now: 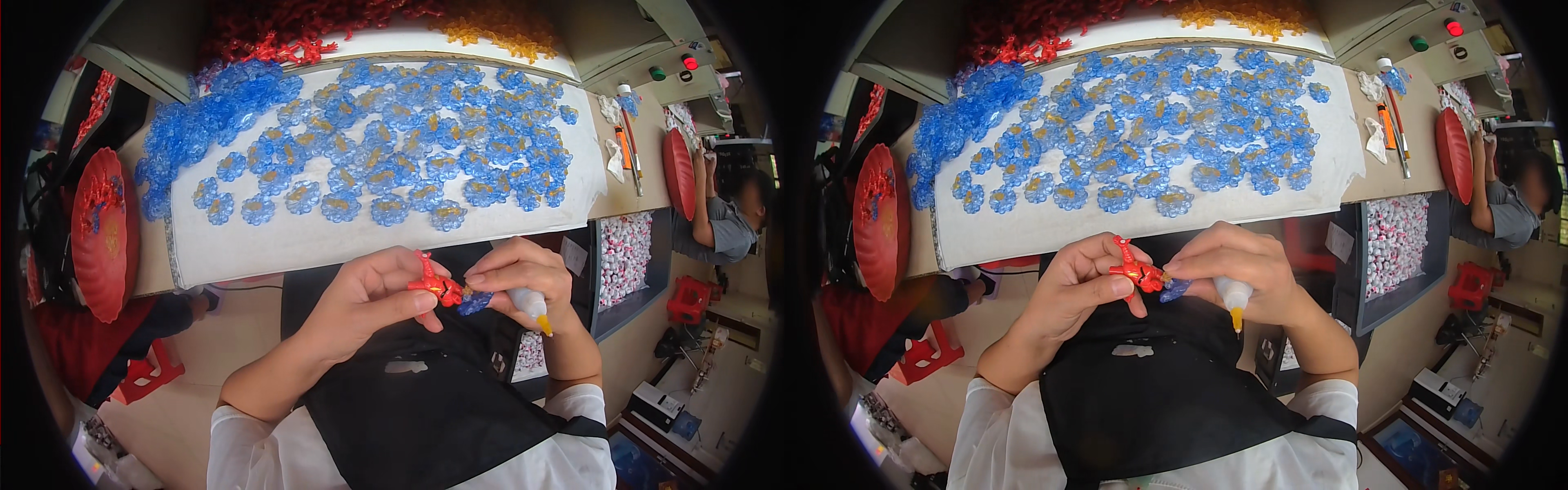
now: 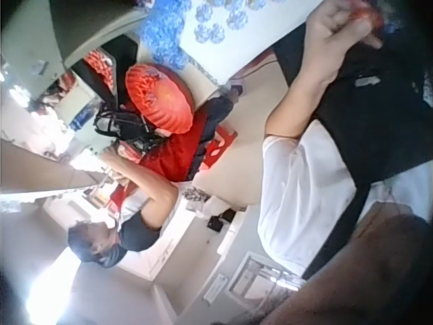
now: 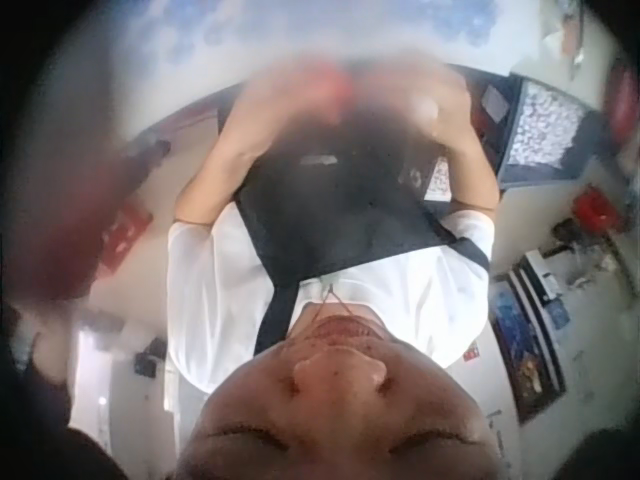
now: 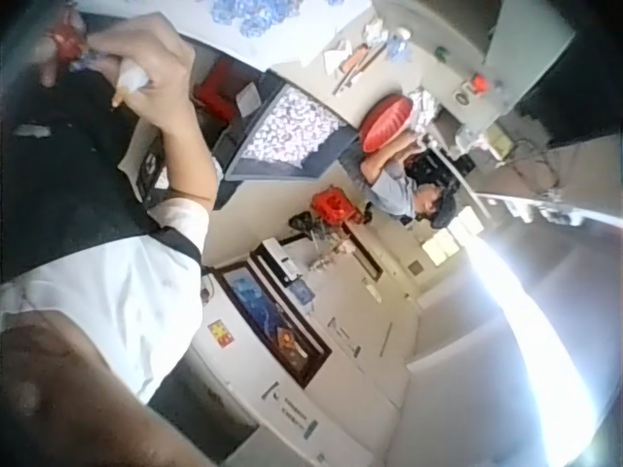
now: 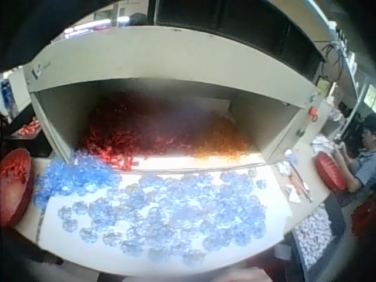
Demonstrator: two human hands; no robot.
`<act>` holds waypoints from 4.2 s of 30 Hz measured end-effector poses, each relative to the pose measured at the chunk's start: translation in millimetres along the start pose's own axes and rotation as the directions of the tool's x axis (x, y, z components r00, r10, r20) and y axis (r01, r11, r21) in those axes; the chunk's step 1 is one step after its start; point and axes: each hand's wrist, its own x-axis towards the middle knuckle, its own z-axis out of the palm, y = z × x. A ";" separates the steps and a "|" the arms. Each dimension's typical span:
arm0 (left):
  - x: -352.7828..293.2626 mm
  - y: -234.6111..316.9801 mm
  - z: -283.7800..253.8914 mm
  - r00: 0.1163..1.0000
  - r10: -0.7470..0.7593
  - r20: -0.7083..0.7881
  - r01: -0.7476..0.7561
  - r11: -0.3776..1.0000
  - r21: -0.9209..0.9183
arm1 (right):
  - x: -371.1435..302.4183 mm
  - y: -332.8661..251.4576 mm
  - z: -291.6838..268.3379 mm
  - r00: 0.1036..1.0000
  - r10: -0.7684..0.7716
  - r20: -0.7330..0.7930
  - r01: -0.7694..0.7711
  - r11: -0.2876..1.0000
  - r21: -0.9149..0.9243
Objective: Apply adhesive to small red toy components and attach them to blue floral-shaped bases.
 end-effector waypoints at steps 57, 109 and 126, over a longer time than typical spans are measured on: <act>24.0 26.4 16.1 0.984 -0.163 -0.075 0.179 0.934 0.310 | 5.5 -18.4 -10.4 0.996 0.055 0.072 -0.033 0.960 -0.277; -188.3 148.3 -176.9 0.515 0.797 -0.316 0.609 -0.080 0.789 | 7.2 -5.6 18.5 0.968 -0.084 -0.237 -0.004 0.937 -0.350; -65.0 159.4 -86.3 0.583 0.782 0.220 0.270 -0.442 0.855 | -19.5 8.5 11.0 0.905 0.142 -0.402 -0.229 0.957 -0.178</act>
